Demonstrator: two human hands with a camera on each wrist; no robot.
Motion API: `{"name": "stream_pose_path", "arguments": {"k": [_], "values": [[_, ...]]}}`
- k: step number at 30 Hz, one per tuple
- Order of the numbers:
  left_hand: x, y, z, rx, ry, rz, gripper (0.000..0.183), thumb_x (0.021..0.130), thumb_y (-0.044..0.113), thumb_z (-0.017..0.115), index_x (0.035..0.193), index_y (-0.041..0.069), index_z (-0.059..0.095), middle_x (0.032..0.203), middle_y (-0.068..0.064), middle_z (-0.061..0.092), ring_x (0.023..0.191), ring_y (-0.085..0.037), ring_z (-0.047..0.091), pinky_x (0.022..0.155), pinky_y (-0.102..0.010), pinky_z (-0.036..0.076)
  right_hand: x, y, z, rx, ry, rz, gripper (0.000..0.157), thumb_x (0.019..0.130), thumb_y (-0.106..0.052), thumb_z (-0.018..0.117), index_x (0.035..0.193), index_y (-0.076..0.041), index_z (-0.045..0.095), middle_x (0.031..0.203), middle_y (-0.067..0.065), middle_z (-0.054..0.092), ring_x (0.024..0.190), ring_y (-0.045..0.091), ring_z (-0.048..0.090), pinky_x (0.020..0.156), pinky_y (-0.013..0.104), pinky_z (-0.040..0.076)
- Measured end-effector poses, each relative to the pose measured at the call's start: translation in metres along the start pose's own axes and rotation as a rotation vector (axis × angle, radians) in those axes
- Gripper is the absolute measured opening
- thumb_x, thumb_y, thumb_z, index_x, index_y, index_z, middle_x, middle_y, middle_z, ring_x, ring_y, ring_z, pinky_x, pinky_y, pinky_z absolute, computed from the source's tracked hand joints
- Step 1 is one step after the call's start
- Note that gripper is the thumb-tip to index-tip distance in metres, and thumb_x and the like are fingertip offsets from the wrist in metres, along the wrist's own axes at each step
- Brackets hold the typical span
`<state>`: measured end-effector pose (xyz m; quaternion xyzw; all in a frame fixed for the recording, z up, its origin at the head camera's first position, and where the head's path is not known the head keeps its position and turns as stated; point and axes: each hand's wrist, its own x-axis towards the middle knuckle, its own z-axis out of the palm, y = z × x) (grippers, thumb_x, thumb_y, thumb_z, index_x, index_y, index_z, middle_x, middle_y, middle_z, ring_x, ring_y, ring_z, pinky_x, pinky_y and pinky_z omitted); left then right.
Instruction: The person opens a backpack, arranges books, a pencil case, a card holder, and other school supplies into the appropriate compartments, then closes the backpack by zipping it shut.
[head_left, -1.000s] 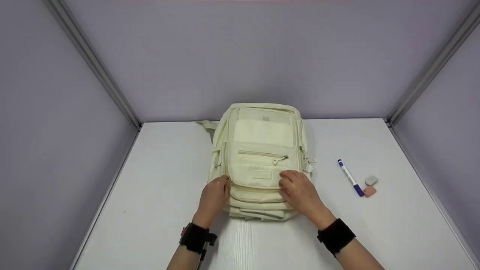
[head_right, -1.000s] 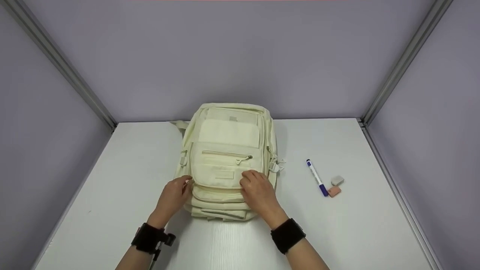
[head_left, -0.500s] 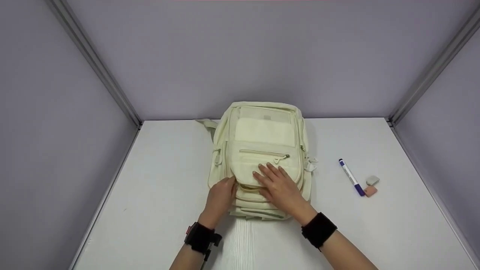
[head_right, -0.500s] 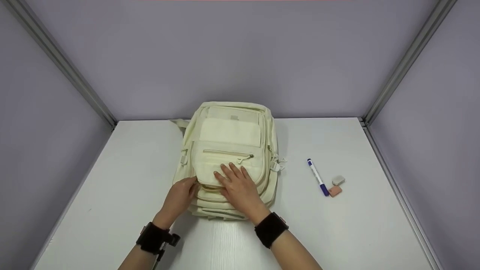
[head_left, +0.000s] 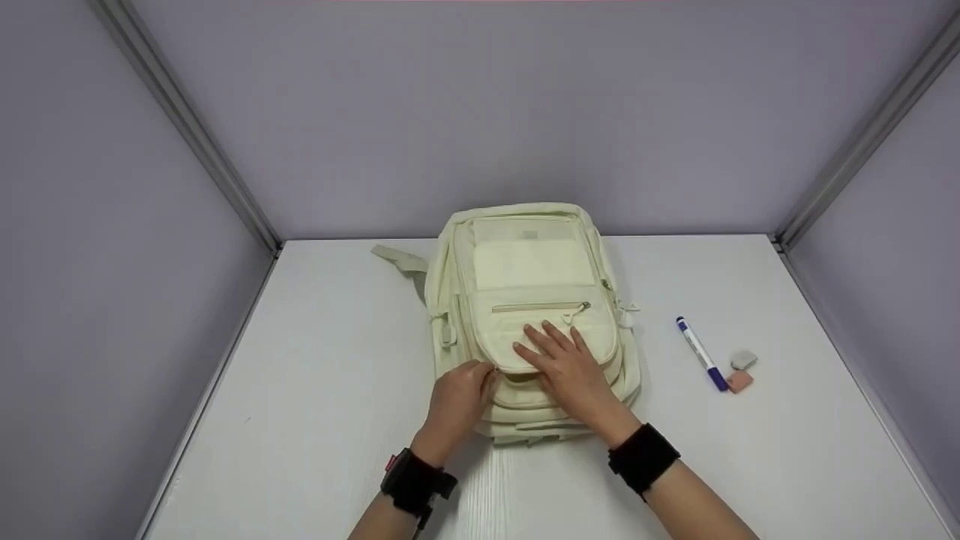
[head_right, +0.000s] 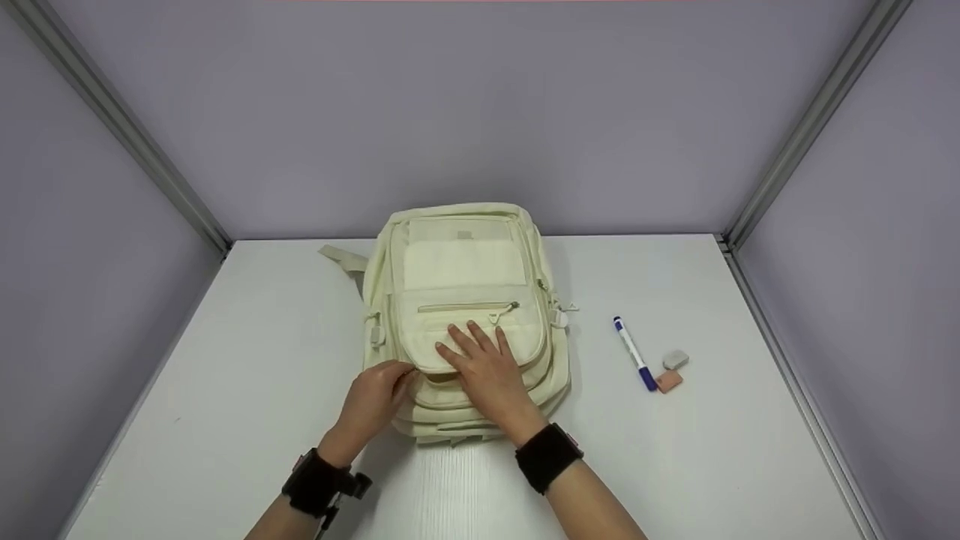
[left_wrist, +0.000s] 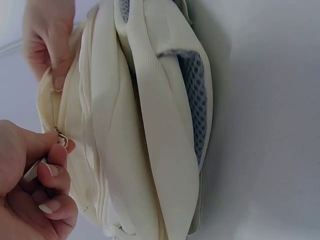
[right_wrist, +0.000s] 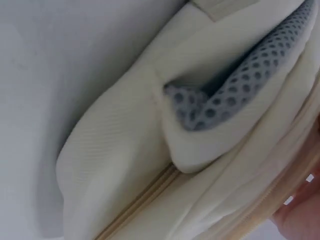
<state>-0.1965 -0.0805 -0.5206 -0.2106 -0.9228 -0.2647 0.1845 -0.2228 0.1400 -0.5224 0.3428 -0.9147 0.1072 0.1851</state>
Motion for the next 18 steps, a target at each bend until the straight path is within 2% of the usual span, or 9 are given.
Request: {"name": "stream_pose_path", "arguments": {"k": [5,10,14,18], "values": [[-0.001,0.001,0.001,0.001,-0.018,-0.015,0.007,0.093,0.015,0.068,0.092,0.008,0.067,0.083,-0.002,0.067,0.069,-0.018,0.065,0.060,-0.033,0.052,-0.003,0.003,-0.004,0.054,-0.014,0.008,0.059,0.084,-0.006,0.076,0.138,-0.020,0.058,0.148,0.007,0.047,0.136,0.034,0.040,0.101,0.066,0.033],[-0.001,-0.002,-0.002,0.009,-0.030,0.019,0.007,0.093,0.012,0.068,0.095,0.006,0.065,0.085,-0.004,0.067,0.070,-0.019,0.064,0.061,-0.034,0.051,-0.002,0.001,-0.010,0.086,-0.054,0.040,0.052,0.088,-0.010,0.074,0.137,-0.019,0.060,0.146,0.007,0.048,0.136,0.033,0.040,0.100,0.068,0.032],[0.000,-0.008,-0.004,0.002,-0.025,0.051,0.007,0.093,0.011,0.068,0.096,0.006,0.065,0.088,-0.005,0.067,0.073,-0.020,0.064,0.064,-0.035,0.052,-0.002,0.000,-0.013,0.097,-0.064,0.050,0.050,0.088,-0.011,0.074,0.135,-0.018,0.061,0.145,0.007,0.050,0.136,0.033,0.041,0.099,0.069,0.032],[0.001,-0.017,-0.003,-0.013,-0.003,0.045,0.007,0.093,0.009,0.068,0.097,0.005,0.065,0.089,-0.006,0.067,0.077,-0.022,0.066,0.067,-0.035,0.054,-0.001,-0.001,-0.014,0.115,-0.064,0.052,0.049,0.087,-0.011,0.074,0.135,-0.017,0.062,0.144,0.008,0.050,0.135,0.034,0.041,0.097,0.072,0.031]]}}
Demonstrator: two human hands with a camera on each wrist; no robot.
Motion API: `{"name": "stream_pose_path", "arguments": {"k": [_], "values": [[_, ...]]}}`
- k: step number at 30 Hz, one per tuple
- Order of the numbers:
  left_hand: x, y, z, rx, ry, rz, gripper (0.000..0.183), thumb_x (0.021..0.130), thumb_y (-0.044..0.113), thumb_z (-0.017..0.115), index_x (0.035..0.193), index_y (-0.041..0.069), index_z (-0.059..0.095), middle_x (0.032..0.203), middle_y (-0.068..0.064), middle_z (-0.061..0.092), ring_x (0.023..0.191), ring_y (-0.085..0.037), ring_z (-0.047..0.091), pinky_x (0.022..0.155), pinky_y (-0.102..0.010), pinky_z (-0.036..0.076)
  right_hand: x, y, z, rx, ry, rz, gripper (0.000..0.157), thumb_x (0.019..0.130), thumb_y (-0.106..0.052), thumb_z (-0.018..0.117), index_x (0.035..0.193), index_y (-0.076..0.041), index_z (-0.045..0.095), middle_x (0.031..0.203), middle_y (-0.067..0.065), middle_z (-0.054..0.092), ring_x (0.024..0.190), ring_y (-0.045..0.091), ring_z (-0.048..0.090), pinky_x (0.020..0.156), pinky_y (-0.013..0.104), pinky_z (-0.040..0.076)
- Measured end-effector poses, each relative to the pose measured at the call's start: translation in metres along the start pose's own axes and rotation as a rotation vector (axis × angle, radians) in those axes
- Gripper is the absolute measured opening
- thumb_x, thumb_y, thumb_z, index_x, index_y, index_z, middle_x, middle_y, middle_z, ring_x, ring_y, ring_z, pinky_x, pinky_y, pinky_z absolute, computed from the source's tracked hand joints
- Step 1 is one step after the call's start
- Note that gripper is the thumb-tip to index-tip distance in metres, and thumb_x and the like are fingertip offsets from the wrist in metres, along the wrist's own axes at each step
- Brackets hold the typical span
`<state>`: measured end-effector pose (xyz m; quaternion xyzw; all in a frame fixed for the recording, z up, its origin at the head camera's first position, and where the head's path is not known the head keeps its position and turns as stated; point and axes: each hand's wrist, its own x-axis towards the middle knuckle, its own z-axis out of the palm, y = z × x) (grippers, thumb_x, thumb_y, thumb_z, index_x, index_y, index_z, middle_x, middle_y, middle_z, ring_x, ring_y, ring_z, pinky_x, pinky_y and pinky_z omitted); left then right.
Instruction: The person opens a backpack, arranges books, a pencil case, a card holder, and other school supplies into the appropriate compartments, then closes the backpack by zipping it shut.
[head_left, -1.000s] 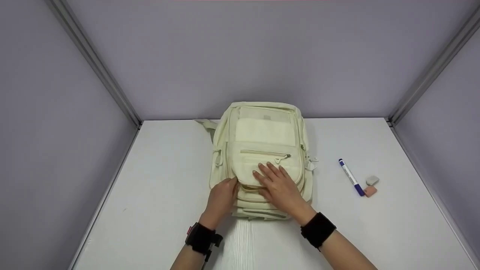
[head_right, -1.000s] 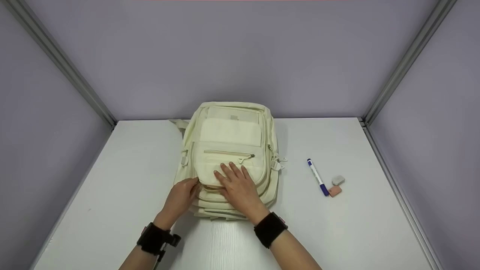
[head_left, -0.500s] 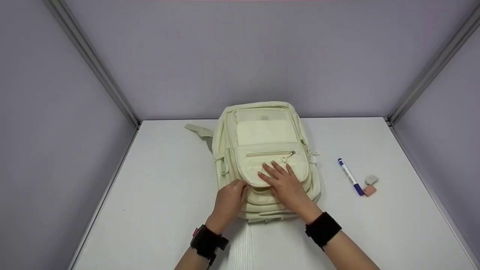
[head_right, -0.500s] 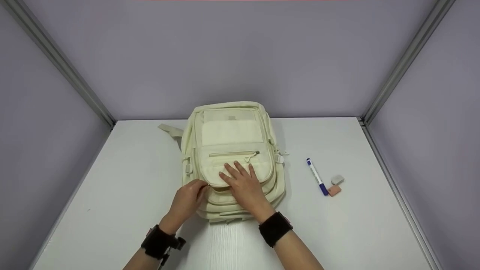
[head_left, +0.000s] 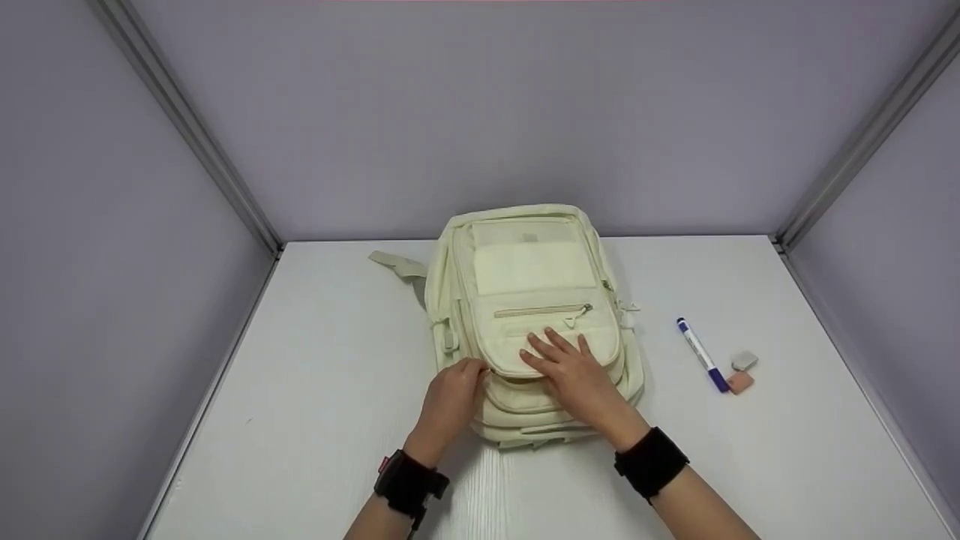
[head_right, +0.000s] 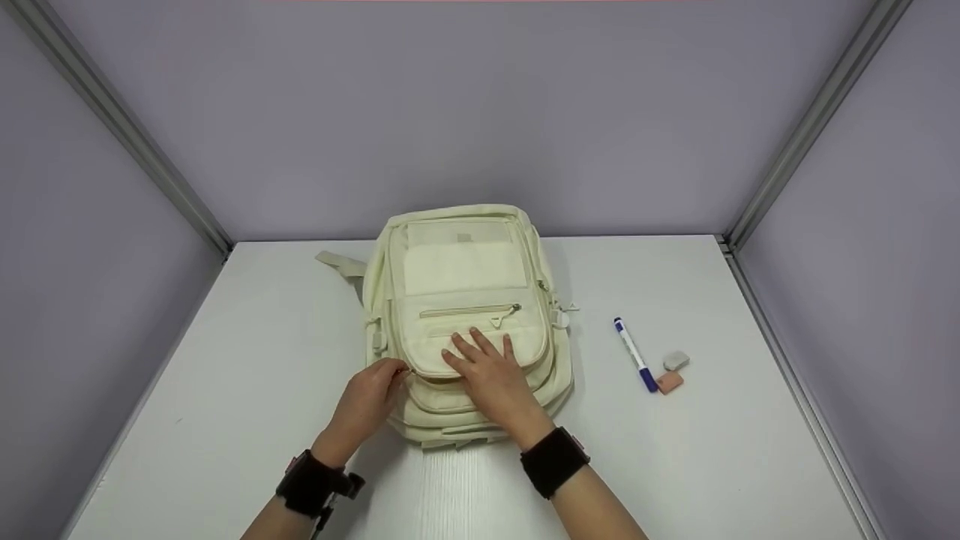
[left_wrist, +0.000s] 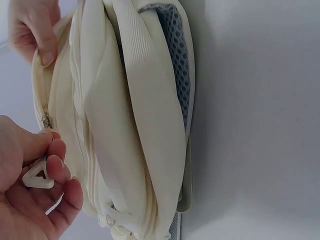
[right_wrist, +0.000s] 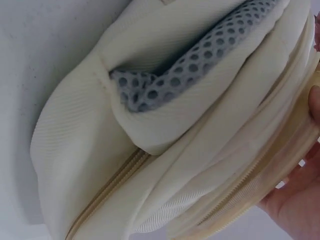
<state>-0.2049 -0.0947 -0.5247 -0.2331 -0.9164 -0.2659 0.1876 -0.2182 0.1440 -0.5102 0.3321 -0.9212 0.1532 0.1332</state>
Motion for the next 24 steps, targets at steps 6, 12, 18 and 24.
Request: {"name": "stream_pose_path", "arguments": {"k": [6,12,18,24], "values": [[0.005,-0.010,0.002,0.045,0.024,-0.032,0.006,0.091,0.006,0.069,0.095,0.005,0.065,0.086,-0.006,0.065,0.074,-0.022,0.066,0.063,-0.035,0.054,0.000,-0.001,-0.001,0.047,-0.011,0.010,0.049,0.088,-0.008,0.072,0.135,-0.014,0.061,0.145,0.010,0.049,0.136,0.037,0.039,0.094,0.078,0.026],[0.015,-0.016,-0.001,0.114,0.034,-0.037,0.007,0.091,0.006,0.069,0.093,0.003,0.063,0.083,-0.008,0.063,0.069,-0.024,0.065,0.058,-0.036,0.053,0.000,-0.002,-0.004,0.072,-0.064,0.036,0.049,0.091,-0.004,0.068,0.138,-0.014,0.058,0.148,0.010,0.045,0.139,0.037,0.035,0.094,0.080,0.022],[0.025,-0.022,-0.003,0.173,0.049,-0.043,0.006,0.093,0.008,0.068,0.090,0.004,0.063,0.078,-0.007,0.061,0.061,-0.024,0.062,0.052,-0.037,0.051,0.000,0.000,-0.004,0.086,-0.086,0.044,0.049,0.093,-0.006,0.067,0.140,-0.016,0.056,0.150,0.009,0.043,0.140,0.035,0.032,0.095,0.079,0.021],[0.040,-0.030,-0.003,0.223,0.041,-0.090,0.008,0.093,0.009,0.068,0.090,0.003,0.063,0.078,-0.009,0.063,0.060,-0.024,0.062,0.050,-0.037,0.050,0.001,0.000,-0.005,0.119,-0.092,0.055,0.046,0.095,-0.007,0.064,0.139,-0.016,0.057,0.150,0.008,0.043,0.140,0.035,0.032,0.095,0.079,0.019]]}}
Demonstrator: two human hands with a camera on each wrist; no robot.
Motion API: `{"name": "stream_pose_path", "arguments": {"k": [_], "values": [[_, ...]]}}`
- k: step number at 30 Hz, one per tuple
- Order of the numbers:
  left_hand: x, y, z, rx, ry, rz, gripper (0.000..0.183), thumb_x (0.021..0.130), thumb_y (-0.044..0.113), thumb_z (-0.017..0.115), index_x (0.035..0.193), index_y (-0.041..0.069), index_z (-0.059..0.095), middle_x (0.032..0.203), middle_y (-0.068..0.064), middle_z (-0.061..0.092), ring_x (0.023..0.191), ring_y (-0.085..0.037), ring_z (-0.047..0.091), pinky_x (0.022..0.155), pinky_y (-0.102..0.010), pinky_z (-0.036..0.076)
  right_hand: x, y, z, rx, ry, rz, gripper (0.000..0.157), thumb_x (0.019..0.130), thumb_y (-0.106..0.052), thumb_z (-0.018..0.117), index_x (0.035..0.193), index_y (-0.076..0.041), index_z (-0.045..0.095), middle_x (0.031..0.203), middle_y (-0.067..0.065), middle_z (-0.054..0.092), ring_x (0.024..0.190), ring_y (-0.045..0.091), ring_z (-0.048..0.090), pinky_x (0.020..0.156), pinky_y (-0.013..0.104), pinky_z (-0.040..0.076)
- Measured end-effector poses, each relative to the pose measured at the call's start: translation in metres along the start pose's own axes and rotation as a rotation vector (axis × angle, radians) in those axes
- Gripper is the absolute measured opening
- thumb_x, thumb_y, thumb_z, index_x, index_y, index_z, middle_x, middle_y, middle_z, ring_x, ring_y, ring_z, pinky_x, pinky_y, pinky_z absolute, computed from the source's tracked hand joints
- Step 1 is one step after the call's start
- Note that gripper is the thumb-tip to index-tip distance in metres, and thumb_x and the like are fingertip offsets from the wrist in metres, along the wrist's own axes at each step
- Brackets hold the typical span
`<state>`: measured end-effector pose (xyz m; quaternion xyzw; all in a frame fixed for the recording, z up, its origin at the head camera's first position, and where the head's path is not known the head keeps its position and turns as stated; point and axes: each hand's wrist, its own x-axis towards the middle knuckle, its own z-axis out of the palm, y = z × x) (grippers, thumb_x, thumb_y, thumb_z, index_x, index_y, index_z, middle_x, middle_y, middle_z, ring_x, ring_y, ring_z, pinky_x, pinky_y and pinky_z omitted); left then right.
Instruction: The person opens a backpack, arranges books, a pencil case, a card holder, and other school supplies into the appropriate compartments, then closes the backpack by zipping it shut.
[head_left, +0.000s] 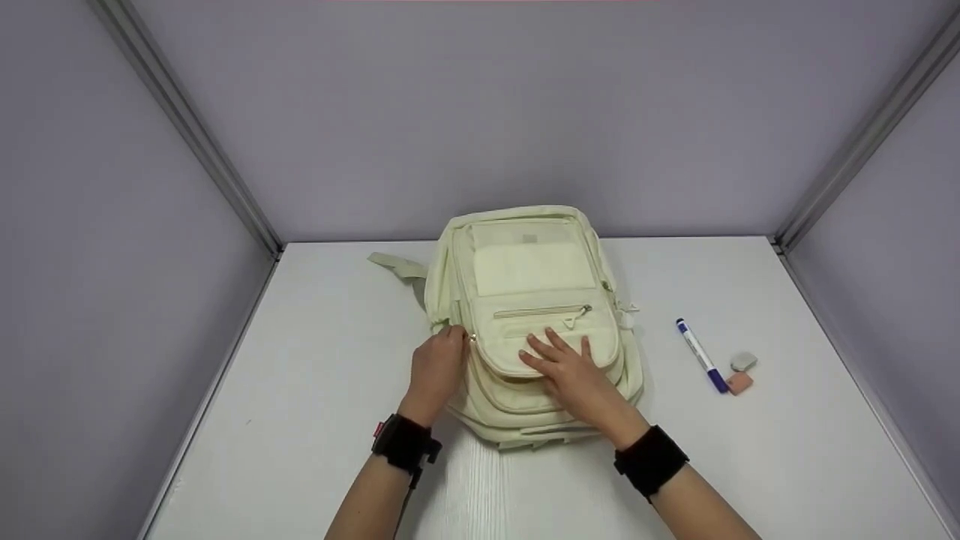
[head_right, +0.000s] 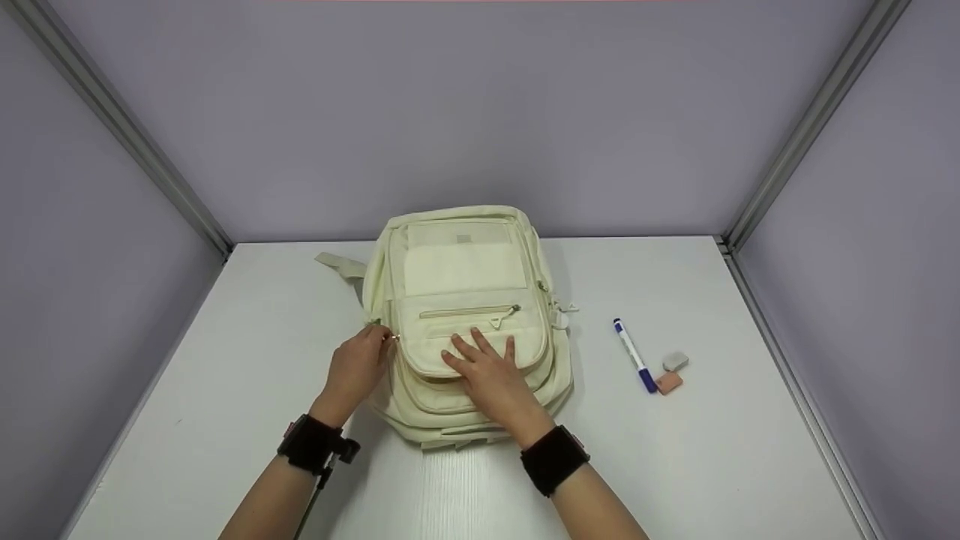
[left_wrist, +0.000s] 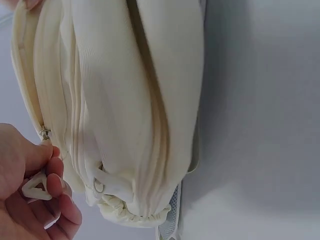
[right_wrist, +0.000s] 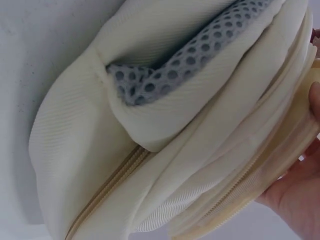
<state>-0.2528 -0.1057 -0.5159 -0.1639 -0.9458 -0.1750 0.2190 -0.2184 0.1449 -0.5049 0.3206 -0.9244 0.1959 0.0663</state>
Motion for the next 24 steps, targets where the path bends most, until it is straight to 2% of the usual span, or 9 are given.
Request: {"name": "stream_pose_path", "arguments": {"k": [7,17,24], "values": [[0.019,-0.005,0.004,0.050,-0.023,-0.060,0.010,0.095,0.009,0.064,0.088,0.002,0.063,0.076,-0.010,0.063,0.059,-0.024,0.063,0.049,-0.036,0.050,0.001,0.000,0.000,0.001,0.004,-0.008,0.047,0.094,-0.007,0.066,0.139,-0.016,0.058,0.149,0.009,0.044,0.140,0.036,0.033,0.094,0.080,0.020],[0.037,-0.008,0.010,0.083,-0.029,-0.111,0.008,0.095,0.006,0.064,0.089,0.000,0.064,0.076,-0.012,0.063,0.059,-0.025,0.063,0.048,-0.037,0.051,0.001,0.000,-0.001,0.013,-0.001,-0.010,0.046,0.095,-0.013,0.065,0.140,-0.017,0.056,0.149,0.010,0.044,0.140,0.036,0.032,0.095,0.079,0.020],[0.044,-0.006,0.015,0.119,0.019,-0.124,0.011,0.091,0.004,0.067,0.082,0.002,0.062,0.074,-0.012,0.062,0.057,-0.027,0.062,0.046,-0.039,0.049,0.000,0.001,0.000,0.011,0.002,-0.010,0.046,0.094,-0.012,0.066,0.139,-0.017,0.057,0.149,0.009,0.044,0.140,0.036,0.032,0.096,0.079,0.019]]}}
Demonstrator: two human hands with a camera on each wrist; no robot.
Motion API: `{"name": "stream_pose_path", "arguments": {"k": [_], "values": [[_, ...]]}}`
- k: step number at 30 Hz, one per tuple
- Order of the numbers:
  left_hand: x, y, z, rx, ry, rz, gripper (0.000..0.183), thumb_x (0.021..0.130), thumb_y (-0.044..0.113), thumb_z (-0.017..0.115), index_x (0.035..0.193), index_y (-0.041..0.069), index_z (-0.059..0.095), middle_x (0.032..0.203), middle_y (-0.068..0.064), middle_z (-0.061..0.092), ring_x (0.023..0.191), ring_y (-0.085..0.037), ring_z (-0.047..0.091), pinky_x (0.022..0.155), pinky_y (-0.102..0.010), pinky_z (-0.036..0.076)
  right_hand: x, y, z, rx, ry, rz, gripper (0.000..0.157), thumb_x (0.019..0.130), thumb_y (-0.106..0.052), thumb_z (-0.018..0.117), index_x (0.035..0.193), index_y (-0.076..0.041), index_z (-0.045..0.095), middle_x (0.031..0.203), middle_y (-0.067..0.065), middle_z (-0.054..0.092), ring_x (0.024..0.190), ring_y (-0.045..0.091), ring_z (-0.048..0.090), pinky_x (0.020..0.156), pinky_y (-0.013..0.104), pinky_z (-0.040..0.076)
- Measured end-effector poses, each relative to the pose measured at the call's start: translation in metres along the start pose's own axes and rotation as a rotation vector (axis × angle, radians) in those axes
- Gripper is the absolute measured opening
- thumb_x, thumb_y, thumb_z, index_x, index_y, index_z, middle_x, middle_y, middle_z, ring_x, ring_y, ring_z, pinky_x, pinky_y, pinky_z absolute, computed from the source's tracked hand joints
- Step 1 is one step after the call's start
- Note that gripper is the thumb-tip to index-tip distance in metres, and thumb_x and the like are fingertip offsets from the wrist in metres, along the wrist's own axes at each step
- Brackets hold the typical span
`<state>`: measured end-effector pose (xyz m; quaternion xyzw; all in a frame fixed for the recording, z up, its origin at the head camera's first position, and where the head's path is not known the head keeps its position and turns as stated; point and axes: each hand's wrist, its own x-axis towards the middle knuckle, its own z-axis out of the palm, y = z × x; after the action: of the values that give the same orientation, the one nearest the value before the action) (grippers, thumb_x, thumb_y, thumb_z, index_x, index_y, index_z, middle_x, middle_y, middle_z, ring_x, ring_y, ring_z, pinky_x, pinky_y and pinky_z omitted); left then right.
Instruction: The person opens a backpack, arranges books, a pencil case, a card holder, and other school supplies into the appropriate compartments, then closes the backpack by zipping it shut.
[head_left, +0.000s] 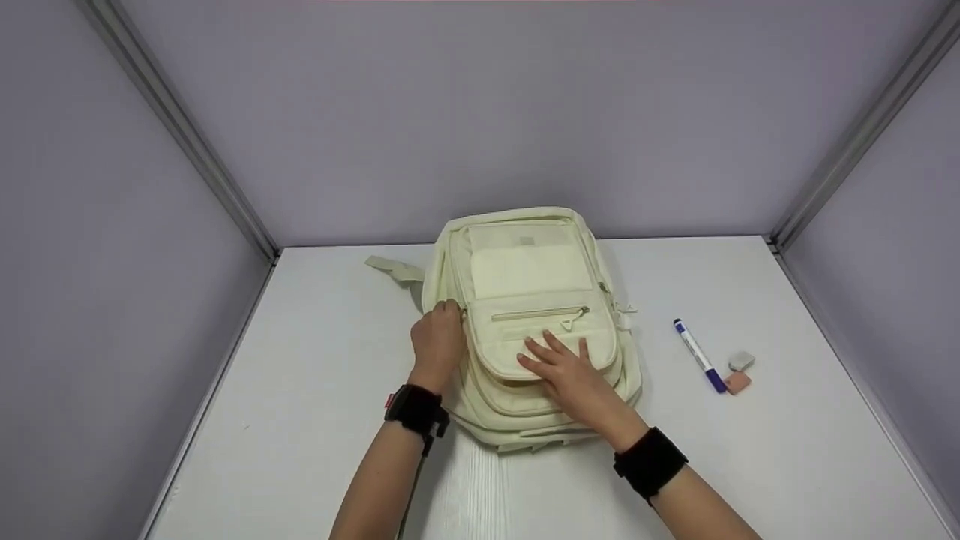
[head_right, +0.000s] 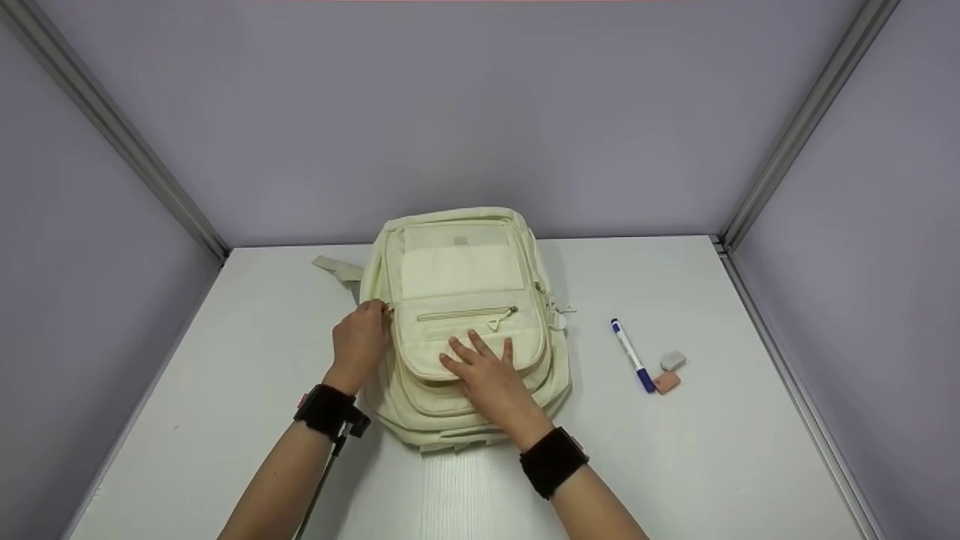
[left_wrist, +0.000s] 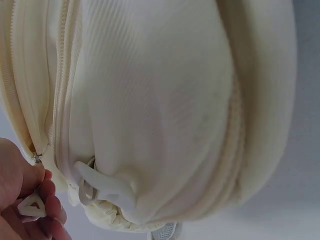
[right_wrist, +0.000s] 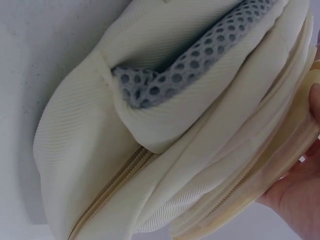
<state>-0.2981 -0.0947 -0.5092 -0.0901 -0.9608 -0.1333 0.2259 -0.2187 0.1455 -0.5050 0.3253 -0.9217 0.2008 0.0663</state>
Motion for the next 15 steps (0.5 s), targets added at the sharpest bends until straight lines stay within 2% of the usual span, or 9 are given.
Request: {"name": "stream_pose_path", "arguments": {"k": [6,10,12,15], "values": [[-0.004,0.001,-0.001,-0.007,0.032,0.000,0.007,0.091,0.006,0.067,0.086,0.002,0.067,0.079,-0.013,0.063,0.061,-0.030,0.062,0.050,-0.041,0.049,0.002,-0.003,-0.005,0.032,-0.014,0.034,0.045,0.094,-0.010,0.065,0.138,-0.017,0.058,0.147,0.009,0.047,0.139,0.034,0.035,0.097,0.078,0.019],[-0.011,0.003,-0.005,-0.070,0.070,0.018,0.011,0.095,0.010,0.064,0.103,0.004,0.068,0.093,-0.015,0.061,0.078,-0.032,0.061,0.061,-0.044,0.049,0.003,-0.006,-0.009,0.043,-0.026,0.052,0.046,0.093,-0.006,0.065,0.137,-0.017,0.060,0.145,0.009,0.049,0.137,0.034,0.038,0.095,0.078,0.022],[-0.017,0.005,-0.007,-0.124,0.090,0.075,0.017,0.097,0.010,0.062,0.113,0.004,0.065,0.103,-0.016,0.060,0.092,-0.033,0.061,0.072,-0.045,0.051,0.003,-0.008,-0.012,0.044,-0.042,0.071,0.046,0.093,-0.005,0.065,0.137,-0.018,0.060,0.145,0.008,0.049,0.137,0.032,0.039,0.095,0.078,0.023],[-0.027,0.007,-0.010,-0.231,0.071,0.219,0.031,0.095,0.001,0.061,0.125,0.005,0.061,0.122,-0.016,0.057,0.115,-0.033,0.055,0.094,-0.045,0.046,0.003,-0.010,-0.016,0.044,-0.063,0.098,0.043,0.094,-0.005,0.063,0.135,-0.018,0.061,0.144,0.006,0.051,0.136,0.031,0.041,0.096,0.076,0.025]]}}
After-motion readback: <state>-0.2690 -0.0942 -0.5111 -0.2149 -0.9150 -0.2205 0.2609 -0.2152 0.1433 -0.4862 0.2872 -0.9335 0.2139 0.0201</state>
